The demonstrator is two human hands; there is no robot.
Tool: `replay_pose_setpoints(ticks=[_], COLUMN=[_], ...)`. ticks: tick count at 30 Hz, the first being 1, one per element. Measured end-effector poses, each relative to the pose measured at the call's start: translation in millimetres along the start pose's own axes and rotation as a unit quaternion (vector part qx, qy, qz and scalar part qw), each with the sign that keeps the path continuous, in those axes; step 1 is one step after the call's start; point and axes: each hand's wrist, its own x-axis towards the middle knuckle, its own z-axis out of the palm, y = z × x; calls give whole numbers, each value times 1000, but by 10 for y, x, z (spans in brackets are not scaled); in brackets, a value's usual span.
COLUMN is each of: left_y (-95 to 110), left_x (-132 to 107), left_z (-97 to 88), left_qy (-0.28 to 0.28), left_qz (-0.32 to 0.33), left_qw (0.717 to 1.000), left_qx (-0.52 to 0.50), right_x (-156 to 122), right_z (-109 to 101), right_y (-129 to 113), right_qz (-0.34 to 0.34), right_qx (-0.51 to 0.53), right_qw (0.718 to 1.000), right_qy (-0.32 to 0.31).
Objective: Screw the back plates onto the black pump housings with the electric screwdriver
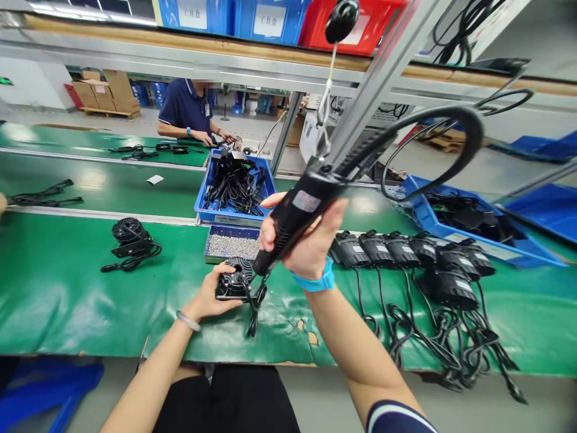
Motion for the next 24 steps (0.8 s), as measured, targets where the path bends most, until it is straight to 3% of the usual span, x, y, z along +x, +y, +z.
replay_pose_setpoints(ticks=[7,10,15,19,24], left_y=[-8,-37,-69,-45,-20], left_x=[-68,-99,-131,-131,-100], left_z=[44,30,22,34,39], left_qy=[22,12,4,4,11], left_qz=[9,38,51,11,39], left_qw=[1000,999,999,1000,999], left_qx=[-8,18,14,2,-6], right_x=[-86,-68,18,15,-35], right_z=[-176,-222,-69,6,61], right_y=[428,271,-89,-42,40], right_qz=[78,57,34,45,28], right_qx=[9,23,4,-26,57], right_qw=[997,998,999,999,997], right_qy=[-15,-17,-21,1,-51])
